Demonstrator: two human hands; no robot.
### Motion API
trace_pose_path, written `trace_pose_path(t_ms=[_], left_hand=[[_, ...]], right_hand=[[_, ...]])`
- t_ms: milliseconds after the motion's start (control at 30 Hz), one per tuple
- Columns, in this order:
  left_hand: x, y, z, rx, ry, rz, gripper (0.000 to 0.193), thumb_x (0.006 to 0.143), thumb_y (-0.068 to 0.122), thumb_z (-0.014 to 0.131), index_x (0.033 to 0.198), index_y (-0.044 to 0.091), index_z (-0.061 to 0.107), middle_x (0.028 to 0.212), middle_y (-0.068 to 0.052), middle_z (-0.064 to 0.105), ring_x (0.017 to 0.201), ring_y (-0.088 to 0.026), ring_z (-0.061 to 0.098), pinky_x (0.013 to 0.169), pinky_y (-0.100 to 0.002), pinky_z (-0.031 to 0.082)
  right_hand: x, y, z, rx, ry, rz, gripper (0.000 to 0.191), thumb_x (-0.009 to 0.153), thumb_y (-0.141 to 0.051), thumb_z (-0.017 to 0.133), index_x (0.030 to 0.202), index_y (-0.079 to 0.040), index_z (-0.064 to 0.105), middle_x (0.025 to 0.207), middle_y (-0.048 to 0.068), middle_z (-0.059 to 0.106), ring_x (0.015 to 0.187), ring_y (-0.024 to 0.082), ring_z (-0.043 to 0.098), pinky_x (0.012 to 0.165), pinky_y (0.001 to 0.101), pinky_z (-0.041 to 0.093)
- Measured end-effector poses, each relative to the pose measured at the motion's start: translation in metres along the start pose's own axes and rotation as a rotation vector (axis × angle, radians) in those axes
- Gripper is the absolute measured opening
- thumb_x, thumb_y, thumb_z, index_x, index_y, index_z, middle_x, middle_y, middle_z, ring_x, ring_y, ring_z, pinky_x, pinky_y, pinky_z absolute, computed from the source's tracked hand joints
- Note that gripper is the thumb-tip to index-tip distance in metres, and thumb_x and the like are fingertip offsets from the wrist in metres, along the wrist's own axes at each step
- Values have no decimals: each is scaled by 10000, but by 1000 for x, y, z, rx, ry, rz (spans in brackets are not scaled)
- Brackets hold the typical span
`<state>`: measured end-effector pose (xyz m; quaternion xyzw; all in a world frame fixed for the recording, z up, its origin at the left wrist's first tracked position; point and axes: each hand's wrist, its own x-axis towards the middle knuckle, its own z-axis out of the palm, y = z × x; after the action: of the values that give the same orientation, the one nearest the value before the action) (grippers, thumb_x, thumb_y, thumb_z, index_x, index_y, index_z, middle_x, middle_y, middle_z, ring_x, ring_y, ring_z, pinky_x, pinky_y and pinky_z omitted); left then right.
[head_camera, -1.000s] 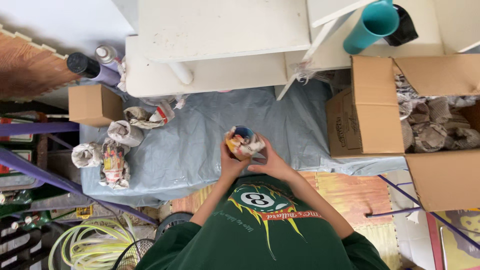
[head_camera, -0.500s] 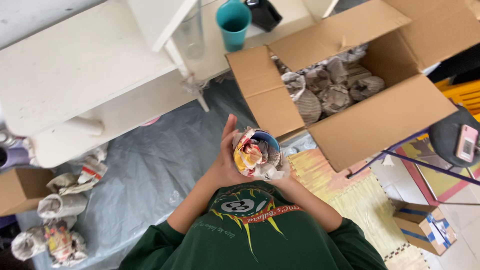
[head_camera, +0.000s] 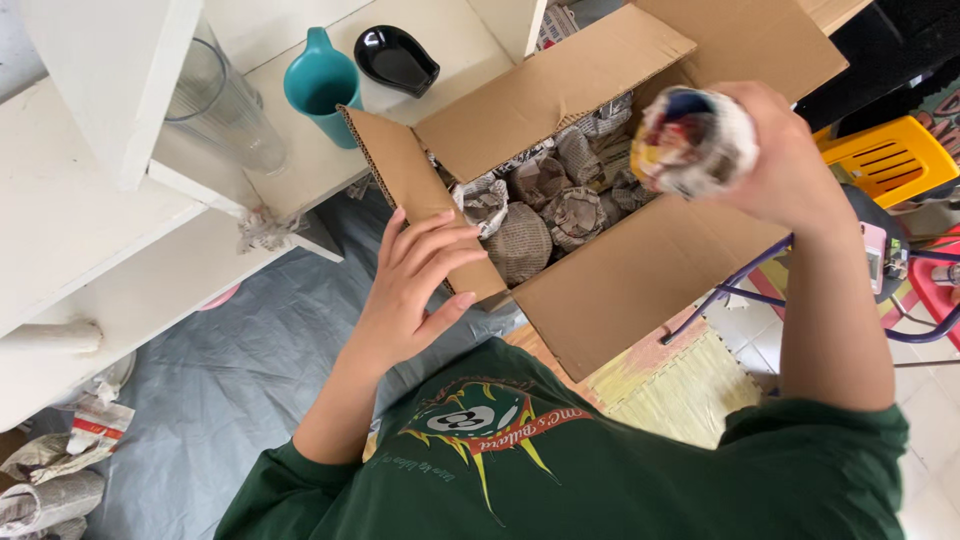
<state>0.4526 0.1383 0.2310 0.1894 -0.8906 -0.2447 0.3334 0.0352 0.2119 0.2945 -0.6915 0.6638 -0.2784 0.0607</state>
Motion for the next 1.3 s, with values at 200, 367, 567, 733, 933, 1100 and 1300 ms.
trace_pose_path(t_ms=[200,367,567,733,933,1100,1300], left_hand=[[3,-5,12,-17,48,-39,381,960,343,645,1261,112,672,1343,-22,659,1395,-285,508,1293,-563,144],[-3,-9,17,-17,89,-102,375,937,339,630,1234,117,690,1290,-36,663,1355,-285,527,1293,-556,156],[-6,-10,20,-5,110,-162,353,926,293,634,1224,112,692,1282,-42,661,1328,-287,535,1283,-551,167],[-9,-7,21,20,101,-192,337,919,252,639,1222,111,682,1283,-36,663,1318,-283,538,1282,-545,165],[-17,-3,16,39,67,-227,323,926,240,651,1222,114,678,1264,-31,664,1288,-262,544,1272,-538,154],[-16,-3,15,20,67,-223,319,930,229,652,1228,119,681,1249,-24,667,1275,-251,543,1271,-530,117],[-15,-2,16,-32,103,-214,290,939,211,636,1210,114,671,1248,-24,665,1258,-245,548,1276,-522,109]], right_hand=[[91,105,85,-673,-694,13,809,557,-368,940,1293,-213,642,1275,78,655,1270,328,531,968,470,541],[124,167,133,-608,-935,86,1102,525,-463,971,1466,-214,454,1348,150,609,1323,375,511,1105,480,459],[150,202,157,-672,-1076,189,1402,532,-427,984,1644,-221,155,1572,207,390,1472,397,347,1181,467,380],[154,192,176,-917,-1042,49,1306,545,-493,1018,1583,-149,305,1625,158,315,1516,375,261,1209,490,307],[112,182,157,-864,-657,6,1128,519,-495,997,1457,-67,538,1531,171,497,1418,377,474,1057,450,512],[111,178,148,-305,-720,14,823,716,-396,884,1420,-94,582,1381,180,649,1270,390,640,1068,469,537],[118,154,173,-632,-869,174,1010,707,-431,825,1570,-207,351,1524,184,471,1304,411,554,1067,513,476]])
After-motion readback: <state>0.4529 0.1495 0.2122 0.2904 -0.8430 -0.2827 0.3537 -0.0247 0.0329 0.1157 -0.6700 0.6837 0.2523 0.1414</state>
